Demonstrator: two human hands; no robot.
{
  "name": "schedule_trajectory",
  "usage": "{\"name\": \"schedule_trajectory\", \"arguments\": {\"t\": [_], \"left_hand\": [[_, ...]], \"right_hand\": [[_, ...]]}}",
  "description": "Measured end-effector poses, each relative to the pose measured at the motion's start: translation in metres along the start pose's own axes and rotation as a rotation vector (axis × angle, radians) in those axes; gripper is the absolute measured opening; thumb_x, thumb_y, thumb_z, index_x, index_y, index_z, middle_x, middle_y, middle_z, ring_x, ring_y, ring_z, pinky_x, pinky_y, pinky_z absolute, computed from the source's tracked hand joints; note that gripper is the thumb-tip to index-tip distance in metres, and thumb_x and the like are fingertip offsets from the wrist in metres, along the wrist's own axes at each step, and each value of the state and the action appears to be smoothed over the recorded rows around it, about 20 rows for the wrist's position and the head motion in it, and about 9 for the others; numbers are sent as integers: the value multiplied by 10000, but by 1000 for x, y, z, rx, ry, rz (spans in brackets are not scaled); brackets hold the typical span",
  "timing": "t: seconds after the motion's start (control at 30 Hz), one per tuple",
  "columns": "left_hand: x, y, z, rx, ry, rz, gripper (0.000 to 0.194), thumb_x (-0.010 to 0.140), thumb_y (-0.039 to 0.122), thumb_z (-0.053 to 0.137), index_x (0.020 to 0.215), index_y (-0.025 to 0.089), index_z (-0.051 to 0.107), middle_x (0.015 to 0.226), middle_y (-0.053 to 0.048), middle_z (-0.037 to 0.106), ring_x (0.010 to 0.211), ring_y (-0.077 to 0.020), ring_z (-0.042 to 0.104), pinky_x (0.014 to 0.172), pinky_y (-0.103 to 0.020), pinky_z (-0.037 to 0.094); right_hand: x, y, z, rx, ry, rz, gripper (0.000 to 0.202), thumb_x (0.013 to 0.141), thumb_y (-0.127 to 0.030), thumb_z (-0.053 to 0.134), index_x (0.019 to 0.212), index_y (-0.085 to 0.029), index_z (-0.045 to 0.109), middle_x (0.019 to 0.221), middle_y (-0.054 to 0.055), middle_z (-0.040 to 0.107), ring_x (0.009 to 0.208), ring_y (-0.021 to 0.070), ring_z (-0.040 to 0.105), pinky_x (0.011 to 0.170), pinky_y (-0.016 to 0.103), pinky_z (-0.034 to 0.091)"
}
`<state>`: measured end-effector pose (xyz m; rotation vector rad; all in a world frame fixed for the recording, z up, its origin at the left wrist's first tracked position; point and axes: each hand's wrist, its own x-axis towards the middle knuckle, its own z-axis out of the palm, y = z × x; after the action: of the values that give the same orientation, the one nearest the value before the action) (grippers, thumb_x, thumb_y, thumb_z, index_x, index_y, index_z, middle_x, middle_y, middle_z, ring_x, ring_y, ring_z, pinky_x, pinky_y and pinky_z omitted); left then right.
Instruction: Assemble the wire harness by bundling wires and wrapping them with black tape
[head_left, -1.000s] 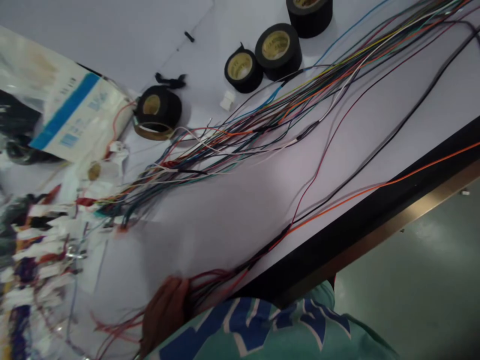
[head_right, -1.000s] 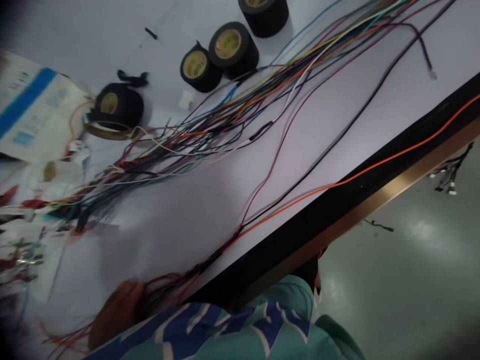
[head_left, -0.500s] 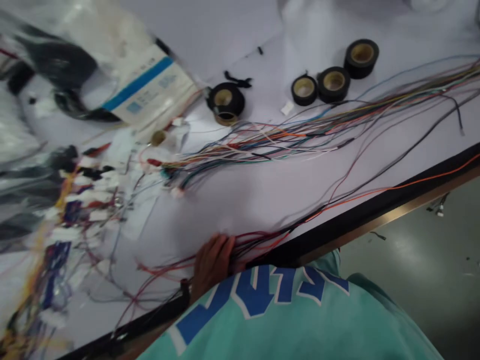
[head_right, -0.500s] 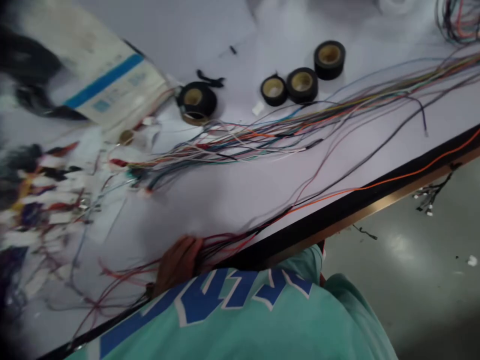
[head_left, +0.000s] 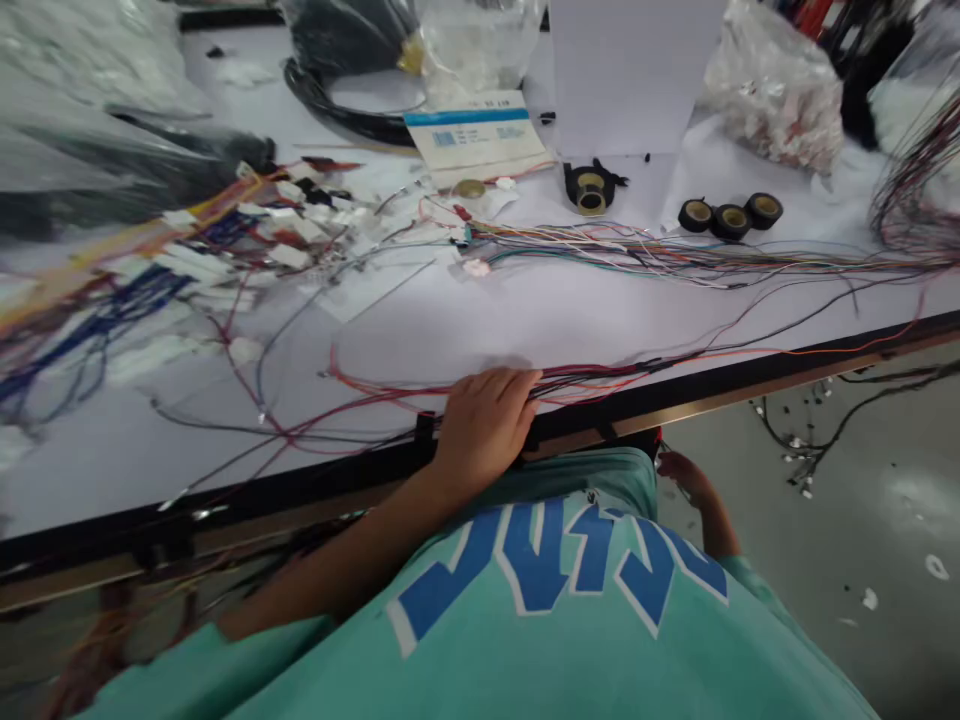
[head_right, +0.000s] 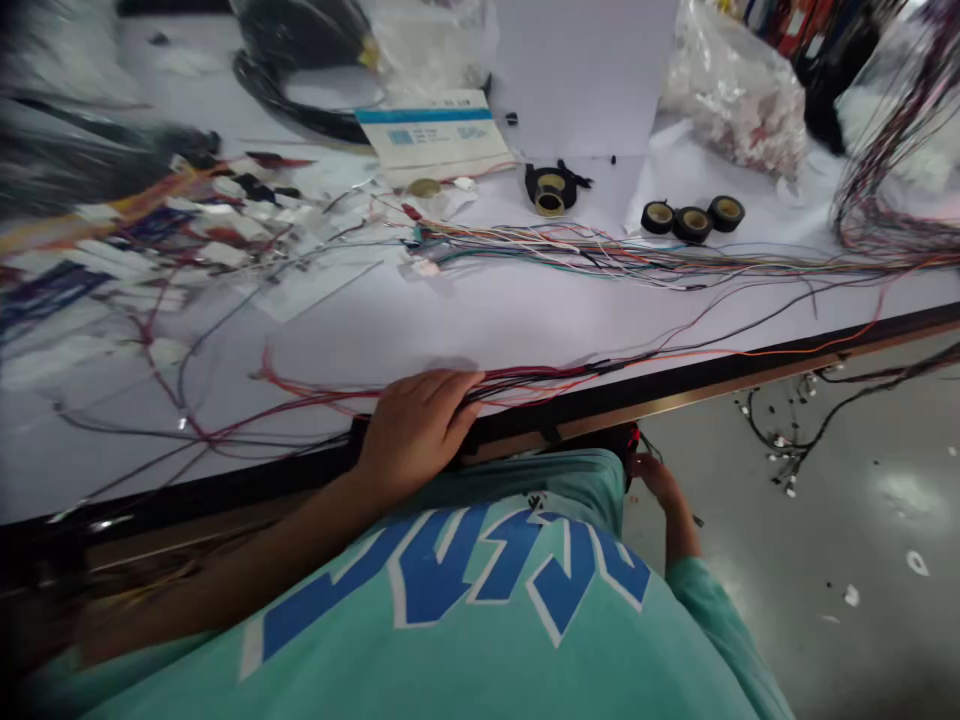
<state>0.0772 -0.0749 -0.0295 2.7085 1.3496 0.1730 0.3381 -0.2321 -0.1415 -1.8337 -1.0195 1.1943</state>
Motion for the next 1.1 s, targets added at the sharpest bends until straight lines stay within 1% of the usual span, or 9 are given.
{"name": "schedule_trajectory", "arguments": {"t": [0.1, 0.2, 0.3, 0.37, 0.5, 0.6, 0.73, 0.93, 1.1], "left_hand": [[7, 5, -9, 94, -60, 0, 321, 858, 240, 405, 1121, 170, 576, 1013, -122, 653, 976, -256, 576, 781, -382, 435], [15, 5, -13, 125, -117, 34, 251, 857, 246, 431, 1010, 151, 607, 952, -120, 653, 961, -250, 572, 744, -350, 429], [20, 2, -15, 135, -153, 80, 235, 870, 234, 415, 978, 146, 605, 928, -114, 652, 955, -233, 573, 716, -317, 429], [22, 0, -15, 148, -160, 99, 257, 882, 214, 380, 1005, 146, 595, 947, -117, 649, 974, -233, 570, 704, -310, 430], [26, -17, -19, 171, -179, 60, 300, 890, 172, 324, 1047, 137, 577, 992, -131, 641, 1016, -245, 564, 689, -303, 430], [31, -40, -22, 178, -165, -13, 301, 879, 164, 331, 1041, 127, 582, 1001, -147, 636, 1021, -263, 562, 693, -316, 432], [33, -62, -22, 166, -111, -71, 293, 865, 219, 365, 1003, 131, 608, 980, -148, 638, 1018, -281, 554, 725, -348, 443], [27, -61, -9, 82, 71, -31, 402, 830, 144, 341, 1174, 142, 549, 1135, -161, 599, 1054, -273, 531, 831, -407, 435], [23, -66, -2, 76, 65, -4, 419, 839, 143, 301, 1170, 148, 556, 1075, -152, 626, 1017, -266, 545, 808, -398, 442]], "right_hand": [[-16, -14, -28, 21, 37, -106, 297, 765, -498, 552, 855, -229, 639, 659, 24, 647, 663, 197, 630, 654, 375, 510], [-18, -58, -48, -147, 270, -414, 263, 820, -444, 491, 926, -247, 629, 741, 27, 668, 746, 190, 635, 740, 383, 508], [8, -108, -52, -498, 427, -673, 283, 832, -388, 489, 1049, -251, 608, 1003, 68, 663, 965, 210, 606, 882, 417, 468], [38, -132, -49, -721, 352, -774, 366, 803, -366, 534, 1137, -224, 585, 1189, 101, 593, 1139, 239, 518, 969, 439, 411], [94, -155, -30, -972, 71, -749, 238, 803, -221, 521, 981, -196, 676, 1046, 93, 659, 1000, 223, 578, 917, 398, 442], [116, -165, -7, -1003, 45, -762, 244, 816, -152, 471, 894, -185, 701, 910, 87, 681, 899, 199, 591, 858, 351, 459], [128, -183, 12, -1016, 31, -761, 241, 797, -139, 479, 874, -177, 704, 896, 78, 681, 879, 190, 591, 830, 319, 456], [131, -189, -8, -1014, 168, -657, 228, 767, -169, 499, 845, -210, 709, 884, 49, 690, 860, 203, 610, 751, 318, 467], [125, -172, -35, -946, 216, -674, 231, 758, -163, 489, 830, -210, 704, 872, 50, 690, 861, 206, 609, 804, 352, 476]]}}
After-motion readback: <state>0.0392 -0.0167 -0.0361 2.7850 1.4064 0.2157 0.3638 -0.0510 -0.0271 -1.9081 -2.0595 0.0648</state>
